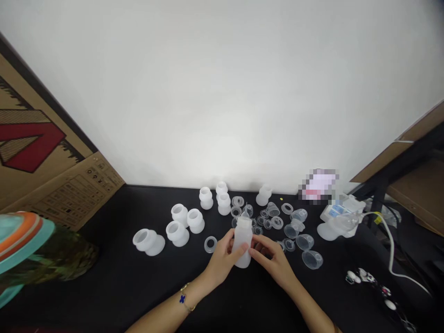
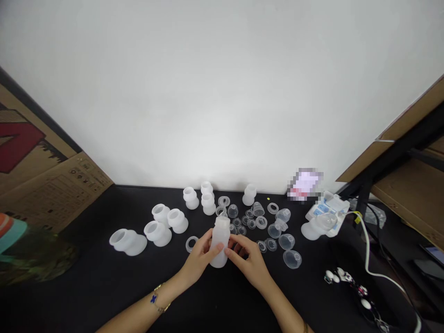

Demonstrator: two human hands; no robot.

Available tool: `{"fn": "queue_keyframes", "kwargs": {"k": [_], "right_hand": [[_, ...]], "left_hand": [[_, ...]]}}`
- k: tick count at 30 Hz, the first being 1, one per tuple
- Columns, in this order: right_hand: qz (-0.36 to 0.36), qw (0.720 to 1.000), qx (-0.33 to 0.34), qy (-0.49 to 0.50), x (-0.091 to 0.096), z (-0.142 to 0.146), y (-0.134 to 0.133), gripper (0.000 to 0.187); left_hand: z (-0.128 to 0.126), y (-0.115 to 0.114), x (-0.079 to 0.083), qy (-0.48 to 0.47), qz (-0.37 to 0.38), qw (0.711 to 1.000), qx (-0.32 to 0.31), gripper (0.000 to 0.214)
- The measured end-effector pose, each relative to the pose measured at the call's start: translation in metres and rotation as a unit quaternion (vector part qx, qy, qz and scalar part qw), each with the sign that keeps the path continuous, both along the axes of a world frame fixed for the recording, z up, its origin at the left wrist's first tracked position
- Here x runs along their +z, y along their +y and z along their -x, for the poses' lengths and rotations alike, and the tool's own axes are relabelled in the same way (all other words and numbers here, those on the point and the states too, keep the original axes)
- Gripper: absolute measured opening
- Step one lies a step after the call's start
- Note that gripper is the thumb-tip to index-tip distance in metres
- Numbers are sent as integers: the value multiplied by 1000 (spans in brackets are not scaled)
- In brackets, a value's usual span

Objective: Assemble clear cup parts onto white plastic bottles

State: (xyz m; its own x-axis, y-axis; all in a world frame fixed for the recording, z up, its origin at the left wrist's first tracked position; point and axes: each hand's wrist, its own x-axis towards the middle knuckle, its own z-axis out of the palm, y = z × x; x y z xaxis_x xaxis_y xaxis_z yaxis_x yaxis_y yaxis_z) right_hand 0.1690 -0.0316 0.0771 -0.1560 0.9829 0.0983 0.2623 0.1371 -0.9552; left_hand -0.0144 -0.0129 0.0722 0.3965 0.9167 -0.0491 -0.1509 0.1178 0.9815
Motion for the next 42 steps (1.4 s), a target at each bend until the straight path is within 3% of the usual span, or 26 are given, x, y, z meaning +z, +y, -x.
{"fn": "queue_keyframes", "kwargs": {"k": [18, 33, 36, 39, 42], "right_hand": [[13, 1000, 19, 6, 2, 0, -1, 34], [-6, 1000, 11, -6, 3, -3, 2, 33], [-23, 999, -23, -19, 6, -8, 3, 31], [-63, 991, -99, -67, 7, -17, 6, 28], [-130, 956, -206, -162, 4, -31, 13, 28]], "left_hand": [[2, 0, 5, 5, -30, 999, -9, 34], [2, 0, 0, 6, -29, 1000, -2, 33], [1, -1, -2, 6, -22, 1000, 2, 36], [1, 0, -3, 7, -12, 1000, 0, 37], [1, 0, -4, 13, -6, 1000, -1, 38]]}}
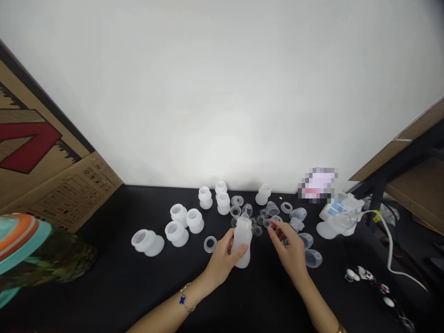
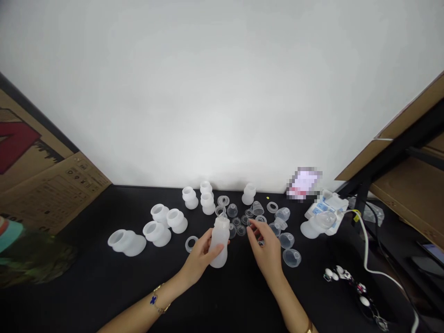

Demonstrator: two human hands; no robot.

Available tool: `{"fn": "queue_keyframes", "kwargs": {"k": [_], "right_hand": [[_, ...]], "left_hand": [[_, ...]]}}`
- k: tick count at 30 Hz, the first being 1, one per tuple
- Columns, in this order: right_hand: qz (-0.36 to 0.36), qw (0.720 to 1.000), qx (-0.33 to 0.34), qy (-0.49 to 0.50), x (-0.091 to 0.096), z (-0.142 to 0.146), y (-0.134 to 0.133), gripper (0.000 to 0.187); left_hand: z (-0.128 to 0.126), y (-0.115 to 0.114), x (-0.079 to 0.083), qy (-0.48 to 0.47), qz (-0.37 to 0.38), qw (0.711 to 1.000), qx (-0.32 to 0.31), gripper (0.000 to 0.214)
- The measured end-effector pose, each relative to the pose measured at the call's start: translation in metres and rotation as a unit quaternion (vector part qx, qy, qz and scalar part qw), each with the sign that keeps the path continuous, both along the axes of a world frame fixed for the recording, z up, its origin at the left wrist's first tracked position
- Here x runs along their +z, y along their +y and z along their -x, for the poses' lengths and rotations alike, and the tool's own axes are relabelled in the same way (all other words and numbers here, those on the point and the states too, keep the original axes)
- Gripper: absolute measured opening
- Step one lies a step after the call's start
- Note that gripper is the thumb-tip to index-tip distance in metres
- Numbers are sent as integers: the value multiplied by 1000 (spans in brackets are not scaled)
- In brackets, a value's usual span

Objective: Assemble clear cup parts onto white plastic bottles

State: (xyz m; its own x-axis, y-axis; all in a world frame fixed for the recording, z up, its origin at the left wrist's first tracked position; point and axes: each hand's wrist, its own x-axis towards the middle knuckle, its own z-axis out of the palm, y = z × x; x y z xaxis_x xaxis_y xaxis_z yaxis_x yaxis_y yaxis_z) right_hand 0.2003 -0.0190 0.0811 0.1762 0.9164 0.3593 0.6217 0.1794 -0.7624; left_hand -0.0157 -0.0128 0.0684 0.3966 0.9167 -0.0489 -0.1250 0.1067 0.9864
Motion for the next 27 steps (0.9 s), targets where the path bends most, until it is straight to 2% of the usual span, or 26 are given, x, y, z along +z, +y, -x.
{"fn": "queue_keyframes", "kwargs": {"k": [2, 4, 9, 12, 16, 27], "right_hand": [[-49, 992, -72, -91, -3, -10, 4, 30], [-61, 975, -125, -172, -6, -20, 8, 33], [35, 925, -221, -309, -4, -30, 10, 37], [81, 907, -234, -342, -2, -32, 8, 37], [110, 898, -230, -359, -5, -34, 8, 37], [110, 909, -174, -363, -18, -43, 9, 35]], "left_hand": [[0, 0, 0, 4, 2, 1000, 1, 39], [0, 0, -1, 5, 2, 1000, 0, 40], [0, 0, -4, 15, 1, 1000, -4, 40], [0, 0, -4, 26, -4, 1000, -3, 39], [-1, 1, -3, 27, -7, 1000, -1, 38], [-1, 0, -1, 28, -3, 1000, 3, 39]]}}
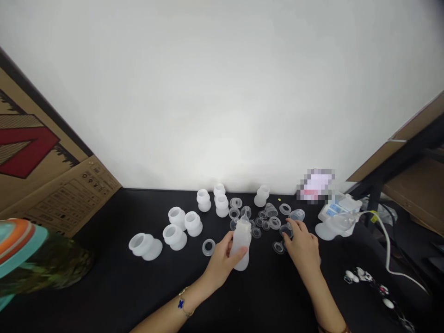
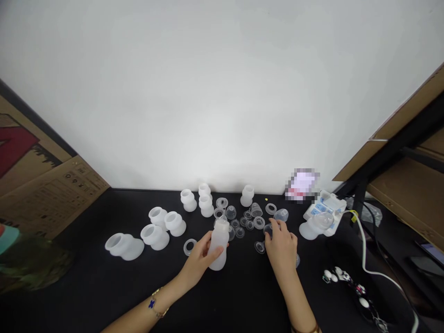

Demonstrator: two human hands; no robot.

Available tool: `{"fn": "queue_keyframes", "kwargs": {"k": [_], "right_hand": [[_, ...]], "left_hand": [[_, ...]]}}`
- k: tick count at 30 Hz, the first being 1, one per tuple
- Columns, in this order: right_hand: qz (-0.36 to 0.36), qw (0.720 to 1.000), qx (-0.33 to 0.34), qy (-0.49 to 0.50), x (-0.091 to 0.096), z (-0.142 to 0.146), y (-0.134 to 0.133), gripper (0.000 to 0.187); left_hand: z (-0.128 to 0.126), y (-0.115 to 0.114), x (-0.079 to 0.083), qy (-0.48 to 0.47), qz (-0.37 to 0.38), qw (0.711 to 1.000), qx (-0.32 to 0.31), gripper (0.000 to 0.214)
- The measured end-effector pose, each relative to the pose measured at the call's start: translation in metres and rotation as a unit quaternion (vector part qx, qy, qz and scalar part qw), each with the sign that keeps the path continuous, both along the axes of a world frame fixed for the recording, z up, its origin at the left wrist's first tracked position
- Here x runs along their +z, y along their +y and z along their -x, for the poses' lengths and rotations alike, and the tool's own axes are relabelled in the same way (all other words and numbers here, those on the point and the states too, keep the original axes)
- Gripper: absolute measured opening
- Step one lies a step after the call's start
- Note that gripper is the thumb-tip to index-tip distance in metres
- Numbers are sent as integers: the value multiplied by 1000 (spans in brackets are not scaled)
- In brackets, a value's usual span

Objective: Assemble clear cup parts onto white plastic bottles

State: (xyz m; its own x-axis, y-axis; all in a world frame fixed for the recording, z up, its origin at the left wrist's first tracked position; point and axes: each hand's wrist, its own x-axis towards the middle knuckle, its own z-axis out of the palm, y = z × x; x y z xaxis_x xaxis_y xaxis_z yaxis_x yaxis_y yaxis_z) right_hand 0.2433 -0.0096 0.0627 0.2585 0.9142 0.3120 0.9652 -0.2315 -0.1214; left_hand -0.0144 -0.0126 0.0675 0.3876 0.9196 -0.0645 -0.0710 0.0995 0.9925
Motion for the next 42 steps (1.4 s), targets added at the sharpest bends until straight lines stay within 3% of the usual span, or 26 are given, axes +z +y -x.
{"fn": "queue_keyframes", "kwargs": {"k": [13, 22, 27, 31, 36, 39, 42], "right_hand": [[5, 1000, 23, 3, -5, -1, 0, 33], [-101, 994, 29, 43, 3, 7, 1, 36], [-142, 978, 44, 147, 15, 13, -1, 42], [-147, 932, 95, 317, 17, 15, -2, 43], [-126, 840, 96, 519, 14, 22, -3, 53], [-136, 782, 98, 600, 17, 28, -5, 57], [-135, 748, 90, 643, 22, 32, -6, 54]], "left_hand": [[0, 0, 0, -9, 2, 1000, -2, 40], [0, 0, 0, -6, -6, 1000, -2, 39], [0, 0, 1, -4, -9, 1000, 0, 40], [0, 0, 3, -4, -13, 1000, -1, 40], [-1, 0, 7, 5, -18, 1000, -2, 43], [-1, 0, 9, 10, -21, 1000, 0, 43], [-1, -1, 9, 15, -31, 999, -5, 40]]}}
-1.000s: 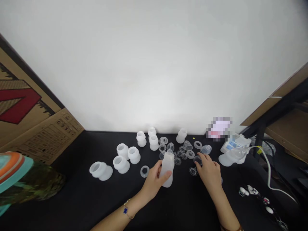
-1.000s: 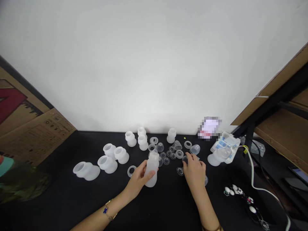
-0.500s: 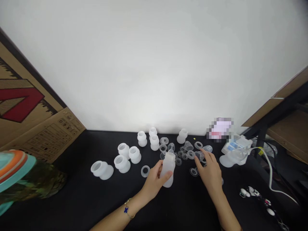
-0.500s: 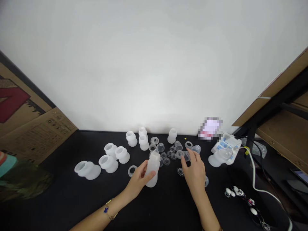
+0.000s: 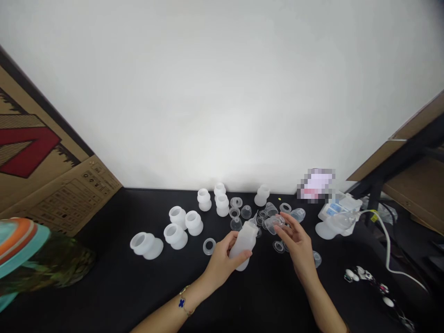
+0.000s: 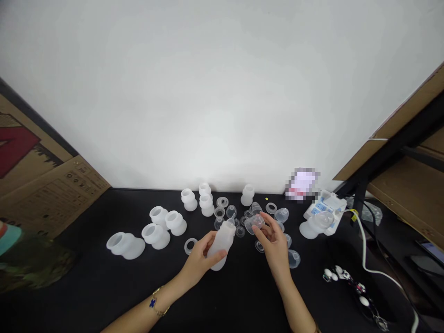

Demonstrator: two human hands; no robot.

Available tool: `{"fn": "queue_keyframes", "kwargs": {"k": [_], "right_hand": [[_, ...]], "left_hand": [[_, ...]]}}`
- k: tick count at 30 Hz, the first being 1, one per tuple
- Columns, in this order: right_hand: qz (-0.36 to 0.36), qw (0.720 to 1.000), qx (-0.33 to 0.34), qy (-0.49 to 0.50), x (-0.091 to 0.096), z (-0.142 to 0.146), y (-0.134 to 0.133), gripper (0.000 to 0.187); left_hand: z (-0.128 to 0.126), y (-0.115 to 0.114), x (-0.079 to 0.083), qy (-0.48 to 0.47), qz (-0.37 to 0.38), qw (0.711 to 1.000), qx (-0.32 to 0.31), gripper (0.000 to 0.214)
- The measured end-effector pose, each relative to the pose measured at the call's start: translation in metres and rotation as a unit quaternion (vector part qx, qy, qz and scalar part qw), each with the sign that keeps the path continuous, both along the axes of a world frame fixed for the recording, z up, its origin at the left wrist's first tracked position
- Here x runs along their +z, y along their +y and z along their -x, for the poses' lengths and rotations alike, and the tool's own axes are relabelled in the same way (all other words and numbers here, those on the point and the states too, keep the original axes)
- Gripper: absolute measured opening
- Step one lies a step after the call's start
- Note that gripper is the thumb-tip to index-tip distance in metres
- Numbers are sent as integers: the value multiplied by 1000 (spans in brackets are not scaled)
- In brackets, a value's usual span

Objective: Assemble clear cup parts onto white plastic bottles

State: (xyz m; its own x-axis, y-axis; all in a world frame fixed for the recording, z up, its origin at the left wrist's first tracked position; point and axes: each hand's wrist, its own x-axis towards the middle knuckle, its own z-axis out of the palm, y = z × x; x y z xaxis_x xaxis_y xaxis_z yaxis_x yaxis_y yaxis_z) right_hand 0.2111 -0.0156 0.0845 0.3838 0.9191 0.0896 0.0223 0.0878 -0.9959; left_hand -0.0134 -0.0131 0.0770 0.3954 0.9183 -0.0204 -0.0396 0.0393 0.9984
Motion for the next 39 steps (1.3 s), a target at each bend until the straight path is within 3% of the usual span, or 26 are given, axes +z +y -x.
{"fn": "queue_keyframes", "kwargs": {"k": [17, 39], "right_hand": [[36, 985, 12, 170, 2, -1, 3, 43], [51, 986, 69, 145, -3, 3, 1, 44]], "left_hand": [[2, -3, 4, 156, -61, 985, -32, 35], [1, -4, 5, 237, -86, 967, -43, 36]]}}
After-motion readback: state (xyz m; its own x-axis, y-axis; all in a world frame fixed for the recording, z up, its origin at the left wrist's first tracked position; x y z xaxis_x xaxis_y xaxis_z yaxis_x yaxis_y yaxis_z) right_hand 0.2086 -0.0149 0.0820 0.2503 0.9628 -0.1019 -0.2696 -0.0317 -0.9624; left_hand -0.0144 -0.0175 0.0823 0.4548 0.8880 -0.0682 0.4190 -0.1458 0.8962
